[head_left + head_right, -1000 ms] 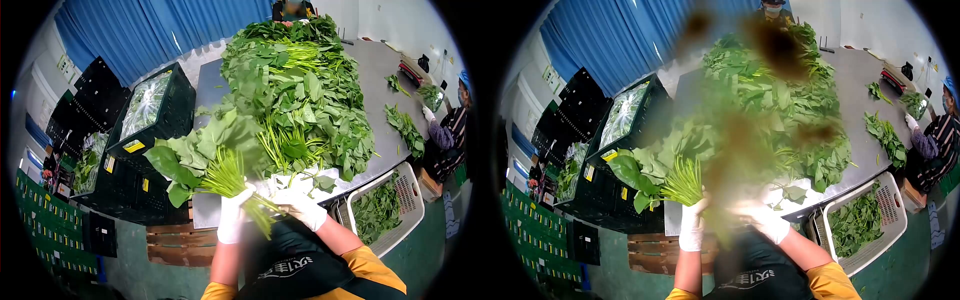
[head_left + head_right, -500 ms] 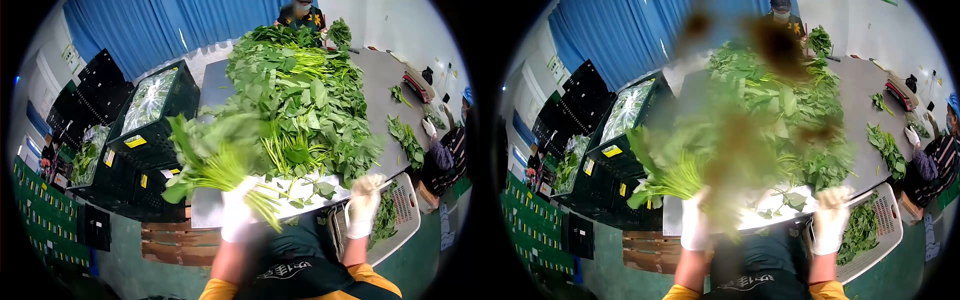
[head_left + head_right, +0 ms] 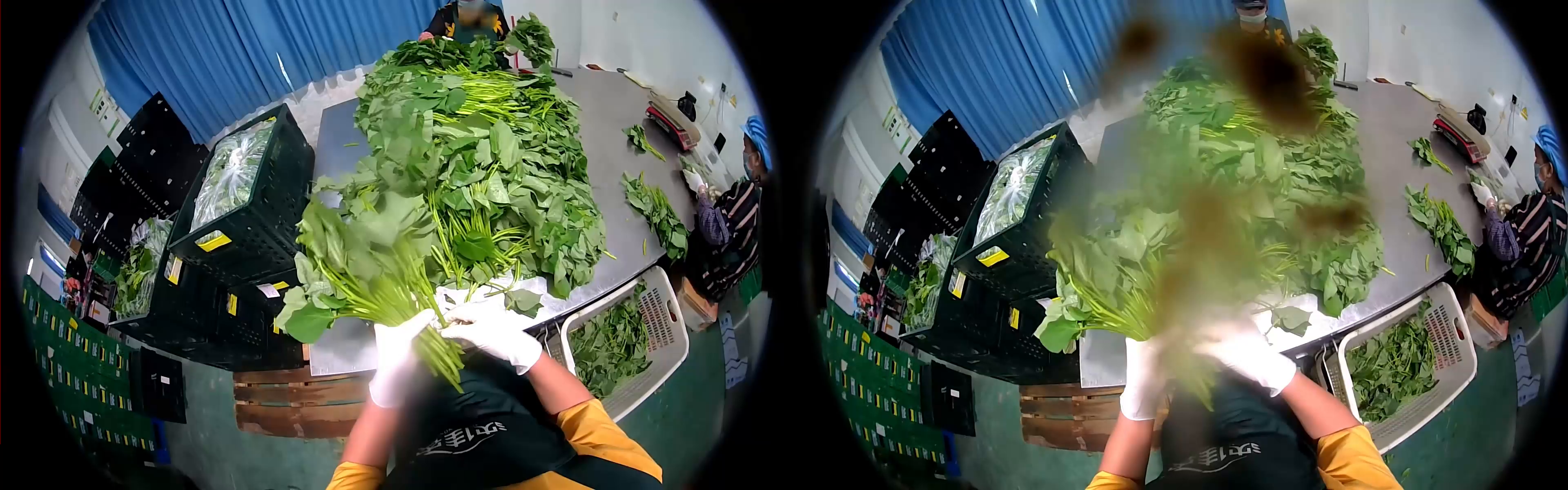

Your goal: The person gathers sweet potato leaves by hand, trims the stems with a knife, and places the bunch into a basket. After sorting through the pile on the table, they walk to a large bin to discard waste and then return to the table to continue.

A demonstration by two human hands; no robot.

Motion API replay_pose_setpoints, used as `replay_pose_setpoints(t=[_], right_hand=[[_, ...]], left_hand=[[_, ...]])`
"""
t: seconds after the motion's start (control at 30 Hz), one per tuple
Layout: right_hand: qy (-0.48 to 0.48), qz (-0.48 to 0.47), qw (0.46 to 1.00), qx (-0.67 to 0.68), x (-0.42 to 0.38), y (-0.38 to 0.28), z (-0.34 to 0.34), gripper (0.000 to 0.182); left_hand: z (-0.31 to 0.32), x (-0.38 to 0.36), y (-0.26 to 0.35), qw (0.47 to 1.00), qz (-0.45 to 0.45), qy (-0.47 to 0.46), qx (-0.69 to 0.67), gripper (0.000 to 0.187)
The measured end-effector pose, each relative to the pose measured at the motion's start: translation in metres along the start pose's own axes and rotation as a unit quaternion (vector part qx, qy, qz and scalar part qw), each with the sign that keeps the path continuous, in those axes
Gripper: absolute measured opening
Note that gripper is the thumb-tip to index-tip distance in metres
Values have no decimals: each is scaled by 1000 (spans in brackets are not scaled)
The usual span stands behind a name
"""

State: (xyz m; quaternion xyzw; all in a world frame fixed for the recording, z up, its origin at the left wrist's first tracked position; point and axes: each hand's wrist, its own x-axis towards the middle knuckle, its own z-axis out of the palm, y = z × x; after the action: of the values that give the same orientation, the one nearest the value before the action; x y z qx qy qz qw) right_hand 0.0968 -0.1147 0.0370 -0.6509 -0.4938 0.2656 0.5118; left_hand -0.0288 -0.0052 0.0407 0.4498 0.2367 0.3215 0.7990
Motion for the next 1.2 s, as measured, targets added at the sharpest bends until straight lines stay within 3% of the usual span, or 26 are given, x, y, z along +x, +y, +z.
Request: replay_pose_setpoints(t=[0.03, 0.1, 0.17, 0.2, 0.23, 0.3, 0.33, 0.37, 0.43, 0.47, 0.53, 0.6, 0.63, 0.67, 0.77, 0.8, 0.87, 0.93, 1.0, 1.03, 1.07, 1.1, 1.2], right_hand=[[-18, 32, 999, 1, 0, 1, 4, 21], [16, -23, 1000, -14, 0, 11, 15, 19], [11, 44, 998, 39, -3, 15, 19, 19], [-23, 31, 998, -58, -4, 15, 16, 20], [-21, 32, 998, -59, -6, 18, 15, 20], [25, -103, 993, -56, -6, 28, 14, 20], [49, -63, 996, -34, -3, 30, 11, 18], [152, -75, 985, -40, 1, 9, 8, 18], [187, -178, 954, -155, 8, 0, -2, 28], [187, -177, 954, -156, 12, -2, -4, 28], [139, -151, 932, -300, 20, -4, -5, 43], [111, -122, 942, -292, 27, -6, -8, 51], [81, -94, 951, -284, 29, -7, -8, 58], [91, -124, 921, -359, 30, -9, -8, 57], [31, -127, 913, -385, 33, -1, -9, 53], [33, -125, 923, -362, 30, -8, -8, 41], [49, -178, 928, -323, 28, -3, -12, 35], [76, -257, 931, -248, 25, -6, -15, 20], [97, -223, 934, -260, 20, -12, -11, 20], [117, -191, 936, -272, 17, -13, -8, 20], [160, -283, 856, -401, 13, -12, -7, 21], [159, -283, 856, -402, 11, -6, -4, 21], [175, -329, 873, -314, 7, 5, 1, 26]], left_hand=[[-2, 0, -1, 1000, 6, 3, -17, 38], [-5, 1, -1, 1000, 6, 13, 10, 39], [-1, -3, 3, 999, -32, -24, -17, 38], [-1, -4, 1, 999, -34, -25, -17, 38], [-1, -3, -1, 999, -28, -23, -16, 37], [-2, -2, -3, 999, -22, -23, -16, 36], [-3, -2, -4, 999, -22, -26, 8, 35], [-3, -2, -4, 999, -23, -29, 31, 34], [-1, -3, -8, 998, -6, -14, 53, 26], [0, -3, -10, 997, 13, 2, 76, 18], [-4, -3, -17, 993, 19, 18, 113, 14], [-13, -2, -23, 988, 26, 35, 150, 11], [-21, 0, -25, 966, 40, 40, 252, 11], [-28, 1, -28, 934, 54, 46, 351, 13], [-36, 0, -32, 911, 101, 9, 399, 18], [-31, -2, -27, 911, 100, 9, 399, 18], [-19, -6, -15, 953, -50, 41, 295, 16], [-21, -7, -13, 948, -33, 13, 316, 15], [-15, -9, -6, 942, -15, -14, 336, 14], [-3, -9, 5, 962, -28, -28, 270, 15], [3, -9, 11, 978, -40, -41, 203, 16], [2, -7, 9, 978, -40, -41, 202, 16], [-1, -1, 6, 995, -80, -39, -36, 30]])
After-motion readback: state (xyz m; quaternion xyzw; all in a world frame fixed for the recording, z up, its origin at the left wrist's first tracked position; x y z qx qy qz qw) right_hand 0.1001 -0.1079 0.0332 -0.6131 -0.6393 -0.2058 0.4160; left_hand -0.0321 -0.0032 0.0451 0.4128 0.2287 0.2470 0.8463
